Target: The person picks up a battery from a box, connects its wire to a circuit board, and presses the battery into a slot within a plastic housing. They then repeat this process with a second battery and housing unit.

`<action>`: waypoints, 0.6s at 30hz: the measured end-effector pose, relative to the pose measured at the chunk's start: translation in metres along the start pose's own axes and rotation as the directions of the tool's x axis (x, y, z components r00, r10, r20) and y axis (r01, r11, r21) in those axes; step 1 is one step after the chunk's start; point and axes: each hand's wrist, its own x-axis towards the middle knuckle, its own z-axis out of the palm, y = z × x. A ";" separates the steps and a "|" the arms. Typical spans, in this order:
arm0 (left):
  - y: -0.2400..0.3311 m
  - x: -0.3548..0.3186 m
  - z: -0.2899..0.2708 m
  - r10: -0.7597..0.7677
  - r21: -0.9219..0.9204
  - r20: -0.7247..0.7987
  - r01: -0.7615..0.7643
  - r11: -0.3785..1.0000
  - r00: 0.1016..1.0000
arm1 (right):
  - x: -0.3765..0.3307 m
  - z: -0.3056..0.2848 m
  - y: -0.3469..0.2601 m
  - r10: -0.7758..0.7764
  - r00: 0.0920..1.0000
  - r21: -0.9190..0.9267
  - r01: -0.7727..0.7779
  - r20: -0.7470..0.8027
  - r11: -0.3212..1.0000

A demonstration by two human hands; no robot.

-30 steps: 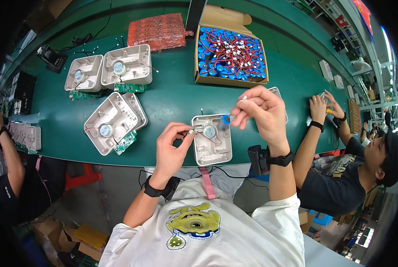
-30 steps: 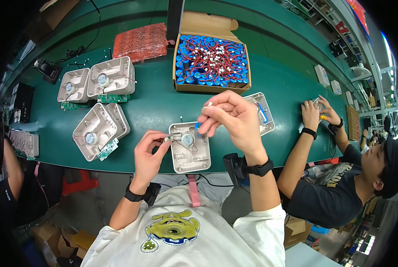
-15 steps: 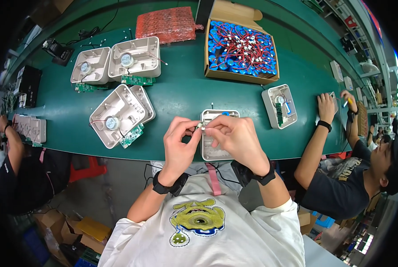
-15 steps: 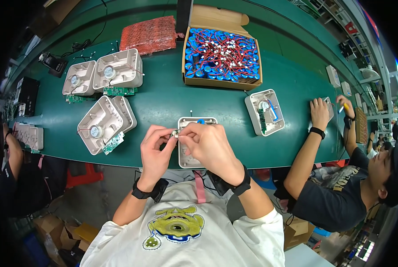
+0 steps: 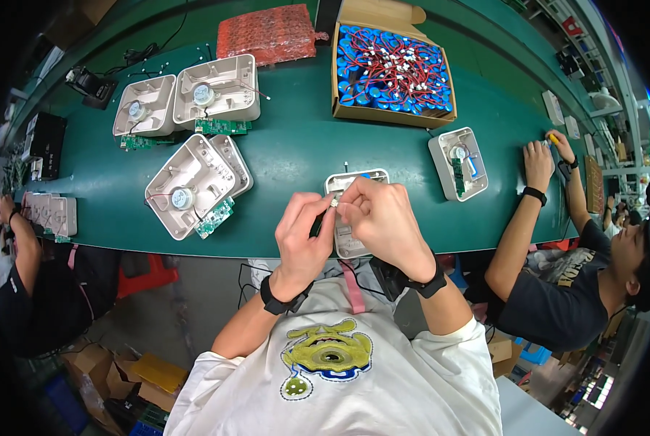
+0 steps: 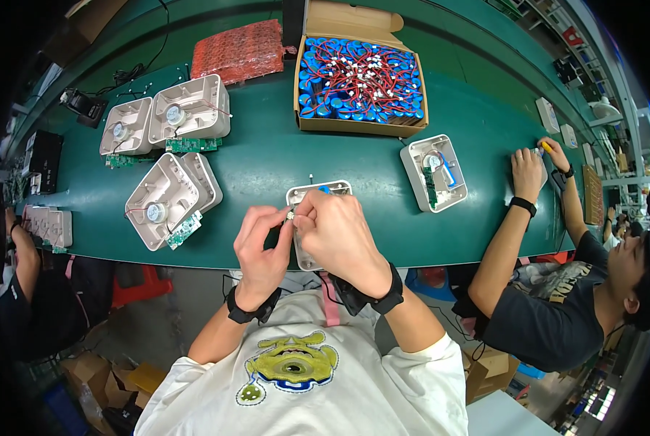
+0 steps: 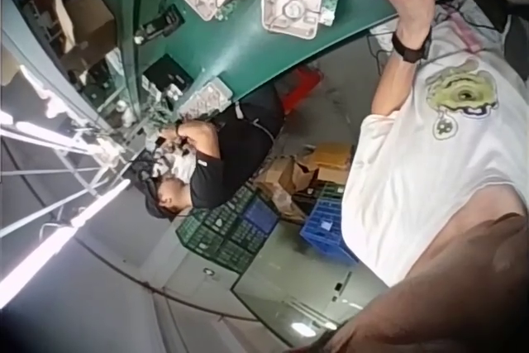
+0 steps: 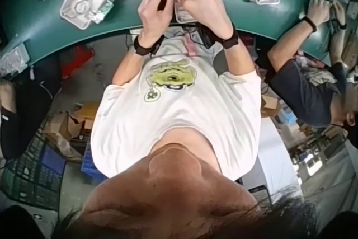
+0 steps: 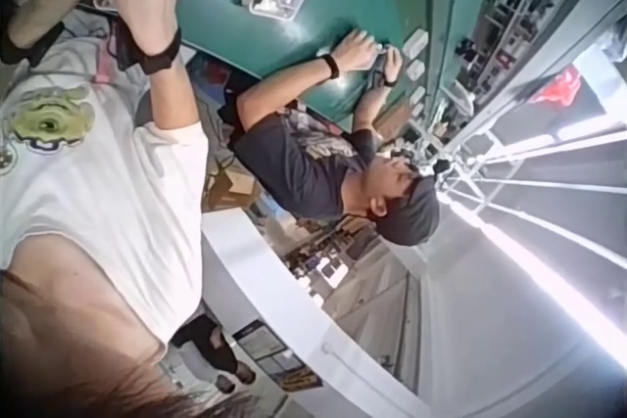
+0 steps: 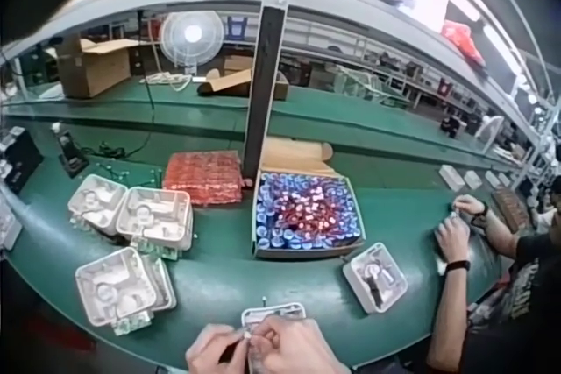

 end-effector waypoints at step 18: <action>0.007 0.023 -0.018 -0.450 -0.101 0.278 0.492 0.865 0.849 | -0.073 0.029 -0.006 -0.057 0.963 -0.378 -0.049 -0.264 0.925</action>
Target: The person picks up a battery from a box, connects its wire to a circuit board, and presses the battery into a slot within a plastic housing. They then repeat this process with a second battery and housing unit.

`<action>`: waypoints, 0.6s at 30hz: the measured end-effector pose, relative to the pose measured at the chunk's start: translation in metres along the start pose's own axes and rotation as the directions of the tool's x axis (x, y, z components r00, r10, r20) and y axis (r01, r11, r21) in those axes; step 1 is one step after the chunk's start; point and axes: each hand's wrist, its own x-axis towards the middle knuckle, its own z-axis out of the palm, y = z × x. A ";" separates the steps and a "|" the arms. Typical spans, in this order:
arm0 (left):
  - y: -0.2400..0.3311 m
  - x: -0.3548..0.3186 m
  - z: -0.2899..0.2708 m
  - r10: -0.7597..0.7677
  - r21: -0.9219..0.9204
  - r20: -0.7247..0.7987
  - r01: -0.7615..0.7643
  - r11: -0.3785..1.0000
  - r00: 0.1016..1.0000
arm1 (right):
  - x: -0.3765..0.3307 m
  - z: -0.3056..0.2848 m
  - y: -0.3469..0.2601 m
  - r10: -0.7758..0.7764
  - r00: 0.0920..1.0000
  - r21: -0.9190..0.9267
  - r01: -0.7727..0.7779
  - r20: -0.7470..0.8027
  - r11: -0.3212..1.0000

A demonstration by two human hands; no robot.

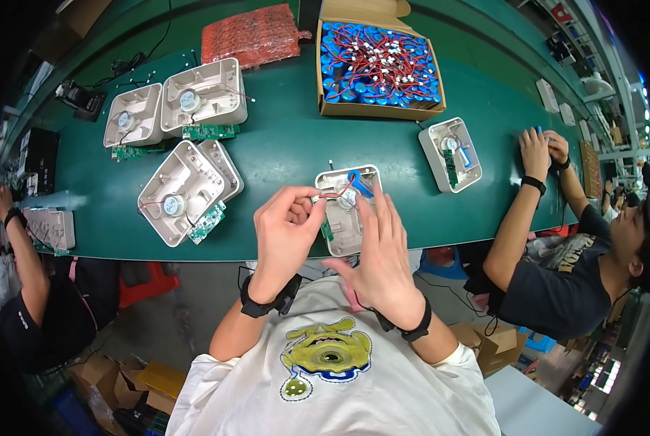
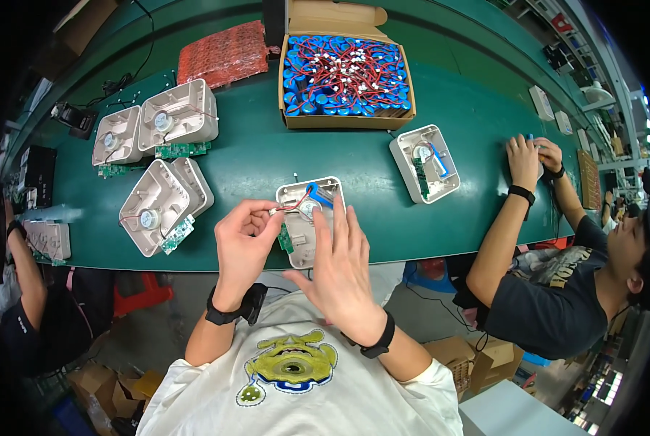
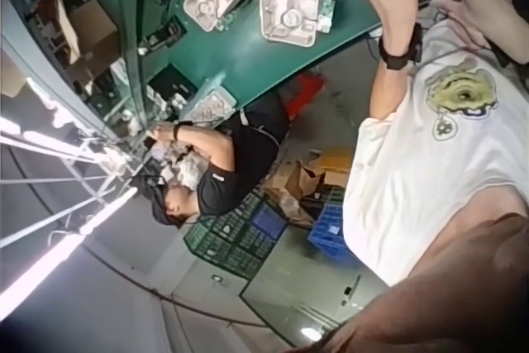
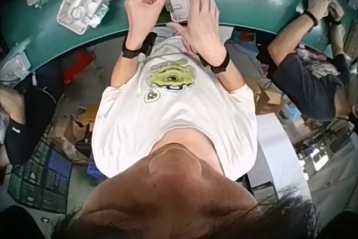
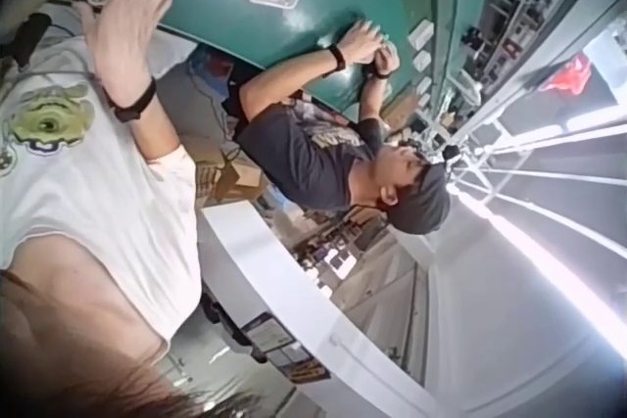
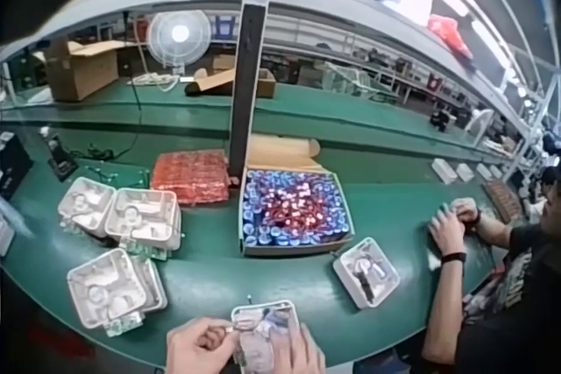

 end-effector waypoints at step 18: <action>0.011 0.000 0.004 0.383 0.233 -0.035 -0.365 0.901 0.923 | 0.069 -0.005 0.022 -0.352 0.936 0.112 0.350 -0.009 0.930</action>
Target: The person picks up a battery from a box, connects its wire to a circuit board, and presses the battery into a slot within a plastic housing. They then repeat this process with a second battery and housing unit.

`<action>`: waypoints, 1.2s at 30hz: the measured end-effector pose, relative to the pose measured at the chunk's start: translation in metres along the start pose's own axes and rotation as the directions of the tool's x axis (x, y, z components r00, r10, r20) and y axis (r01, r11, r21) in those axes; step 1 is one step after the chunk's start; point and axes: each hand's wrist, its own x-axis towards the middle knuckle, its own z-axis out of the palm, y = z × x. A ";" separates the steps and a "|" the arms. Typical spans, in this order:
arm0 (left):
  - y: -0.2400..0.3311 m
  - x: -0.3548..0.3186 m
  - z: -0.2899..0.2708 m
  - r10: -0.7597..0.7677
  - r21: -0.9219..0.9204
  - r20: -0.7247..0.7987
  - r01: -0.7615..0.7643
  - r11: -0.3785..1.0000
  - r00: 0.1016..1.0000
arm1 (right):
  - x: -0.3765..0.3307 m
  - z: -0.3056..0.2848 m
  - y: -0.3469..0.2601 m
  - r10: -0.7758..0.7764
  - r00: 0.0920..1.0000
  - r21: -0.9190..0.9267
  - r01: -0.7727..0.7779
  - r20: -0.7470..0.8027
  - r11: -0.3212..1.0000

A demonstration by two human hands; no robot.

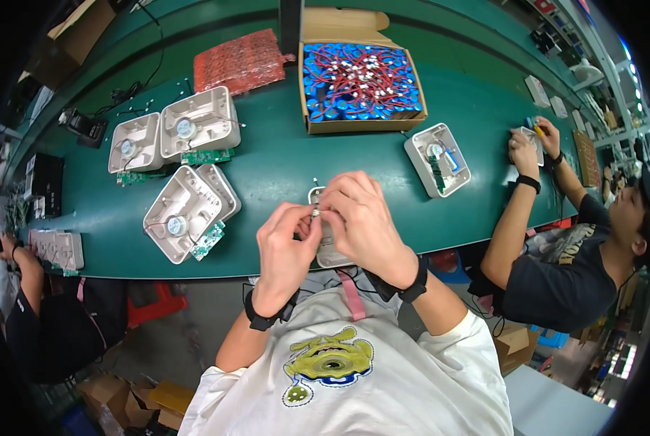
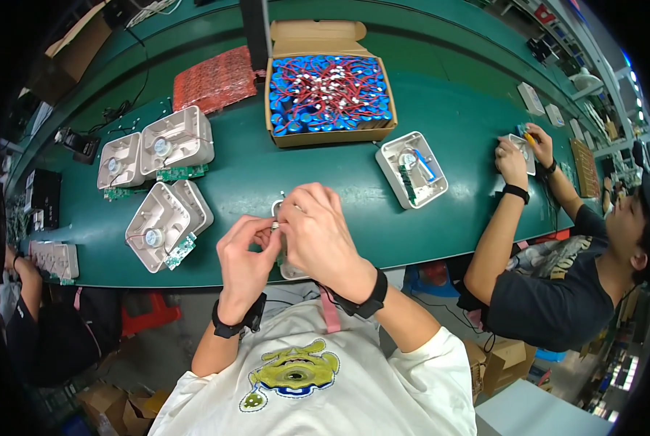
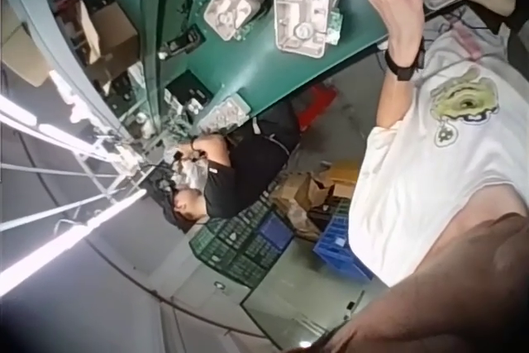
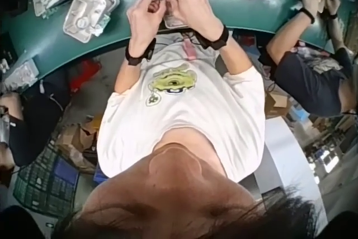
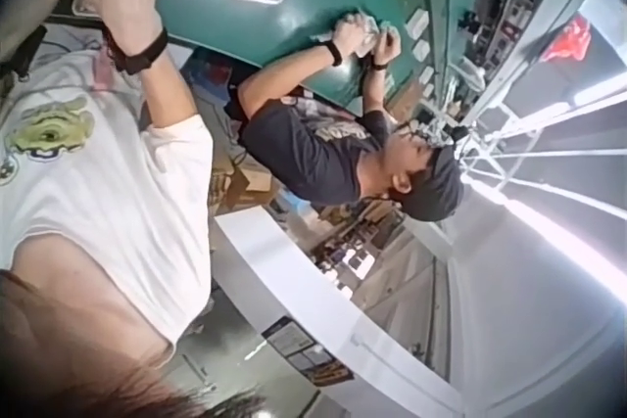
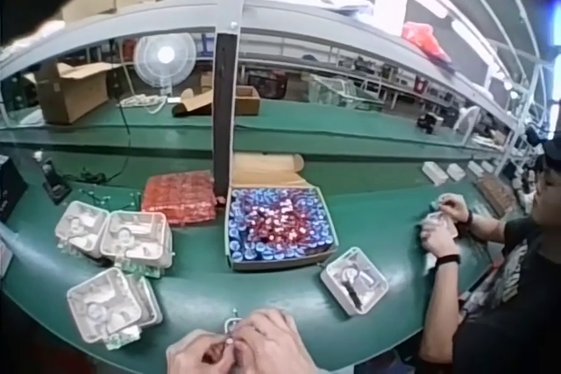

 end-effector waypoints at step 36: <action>-0.068 -0.009 -0.204 -0.440 0.139 -0.330 0.503 0.853 0.835 | -0.036 -0.065 0.072 0.270 0.911 -0.625 -0.410 -0.310 0.664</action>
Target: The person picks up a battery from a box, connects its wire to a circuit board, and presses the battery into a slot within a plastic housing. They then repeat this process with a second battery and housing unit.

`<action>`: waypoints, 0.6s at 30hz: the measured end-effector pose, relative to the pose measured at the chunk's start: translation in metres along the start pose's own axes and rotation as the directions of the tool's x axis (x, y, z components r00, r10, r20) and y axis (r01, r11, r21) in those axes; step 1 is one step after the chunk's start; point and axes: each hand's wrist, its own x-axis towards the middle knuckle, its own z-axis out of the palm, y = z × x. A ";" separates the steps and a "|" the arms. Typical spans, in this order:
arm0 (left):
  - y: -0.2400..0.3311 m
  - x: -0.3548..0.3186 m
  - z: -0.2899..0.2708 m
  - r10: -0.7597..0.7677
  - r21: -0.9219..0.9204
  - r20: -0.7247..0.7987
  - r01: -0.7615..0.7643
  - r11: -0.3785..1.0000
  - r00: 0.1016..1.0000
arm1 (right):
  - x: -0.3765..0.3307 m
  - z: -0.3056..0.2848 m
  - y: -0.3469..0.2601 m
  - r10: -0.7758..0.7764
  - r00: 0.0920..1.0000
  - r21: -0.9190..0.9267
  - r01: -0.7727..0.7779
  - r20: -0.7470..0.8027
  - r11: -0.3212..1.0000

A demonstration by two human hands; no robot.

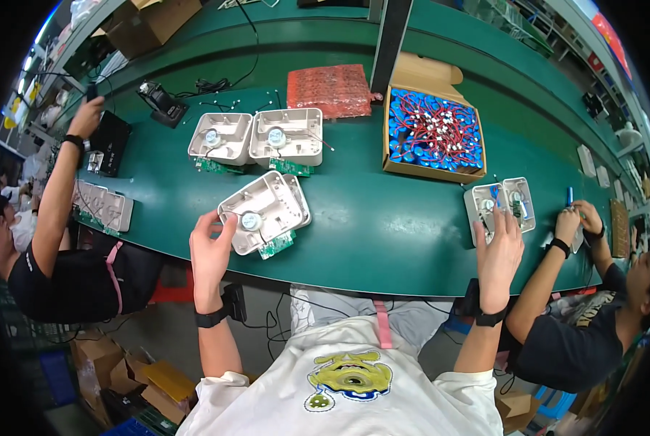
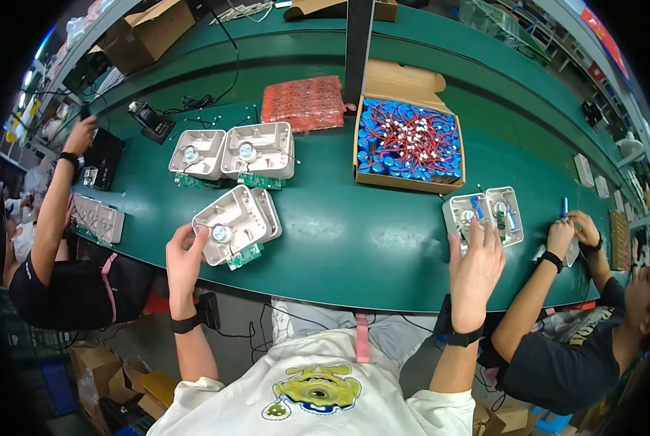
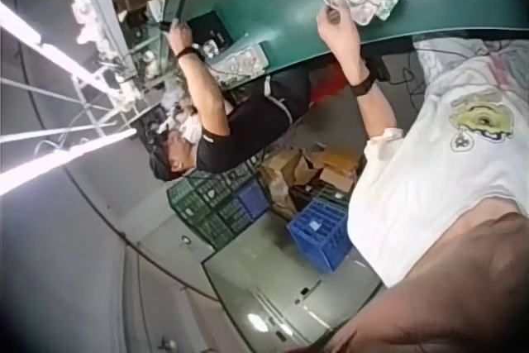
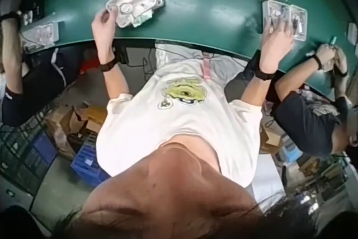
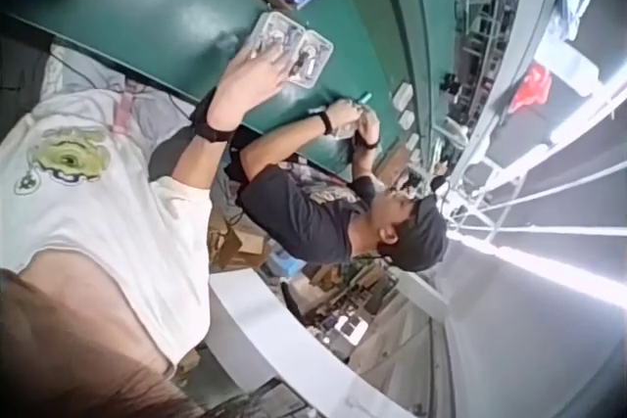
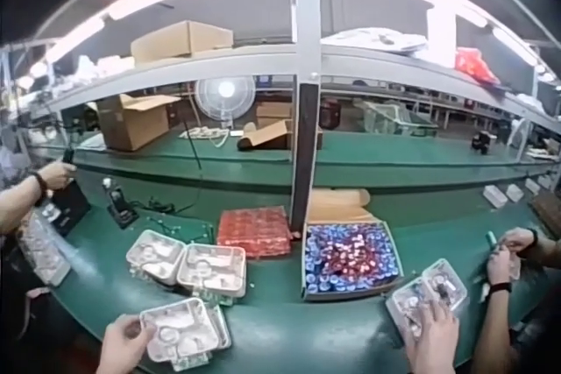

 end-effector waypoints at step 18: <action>0.121 -0.022 0.096 0.588 0.002 0.522 -0.689 0.724 0.619 | -0.012 -0.054 -0.125 -0.435 0.897 0.896 0.133 0.073 0.425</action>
